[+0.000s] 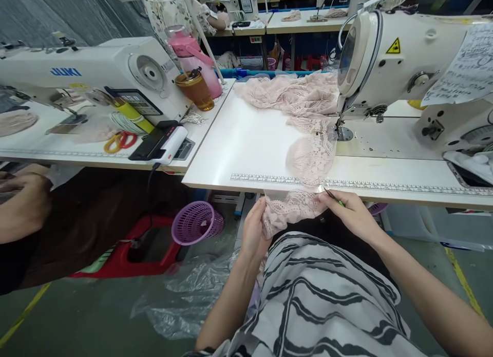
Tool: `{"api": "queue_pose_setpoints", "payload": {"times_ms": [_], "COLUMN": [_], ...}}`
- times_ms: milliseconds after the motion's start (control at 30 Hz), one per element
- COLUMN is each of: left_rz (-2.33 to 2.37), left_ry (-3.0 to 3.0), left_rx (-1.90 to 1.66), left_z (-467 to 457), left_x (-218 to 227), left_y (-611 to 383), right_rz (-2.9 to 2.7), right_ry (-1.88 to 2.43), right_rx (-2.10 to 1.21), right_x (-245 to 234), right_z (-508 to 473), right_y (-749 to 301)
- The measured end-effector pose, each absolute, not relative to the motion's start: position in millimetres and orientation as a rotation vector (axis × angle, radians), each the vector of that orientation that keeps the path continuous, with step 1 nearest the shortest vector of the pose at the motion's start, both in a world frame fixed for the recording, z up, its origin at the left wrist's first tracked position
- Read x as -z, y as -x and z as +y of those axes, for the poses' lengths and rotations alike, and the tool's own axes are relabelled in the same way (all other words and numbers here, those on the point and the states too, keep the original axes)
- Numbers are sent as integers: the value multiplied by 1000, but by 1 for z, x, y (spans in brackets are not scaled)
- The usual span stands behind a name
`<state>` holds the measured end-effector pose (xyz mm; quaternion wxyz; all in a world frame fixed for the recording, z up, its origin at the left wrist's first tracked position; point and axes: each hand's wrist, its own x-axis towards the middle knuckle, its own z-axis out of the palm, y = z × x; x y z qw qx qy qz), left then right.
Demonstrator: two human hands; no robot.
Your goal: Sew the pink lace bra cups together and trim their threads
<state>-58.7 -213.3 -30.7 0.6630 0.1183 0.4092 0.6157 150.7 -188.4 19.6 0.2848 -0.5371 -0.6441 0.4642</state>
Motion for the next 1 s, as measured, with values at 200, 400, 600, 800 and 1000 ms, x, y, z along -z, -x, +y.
{"api": "queue_pose_setpoints", "payload": {"times_ms": [200,400,600,800,1000], "left_rz": [946,923,956,1013,1247], "left_ry": [-238,-287,-268,-192,-541], "left_rx": [-1394,-1396,-1362,-1361,-1450], "left_z": [-211,-208,-208,-212,-233], "left_x": [41,54,54,57,65], "left_y": [65,69,67,65,73], "right_rz": [-1708,-1684,-1633,-1681,-1967], "right_ry": [1421,1400,1412,1361,1302], "right_rx": [-1270,-1289,-1345,-1328,-740], "right_x": [-21,-19,-19,-23,-21], "right_z": [-187,-185,-184,-179,-160], "right_y": [-147,-148,-153,-161,-170]}}
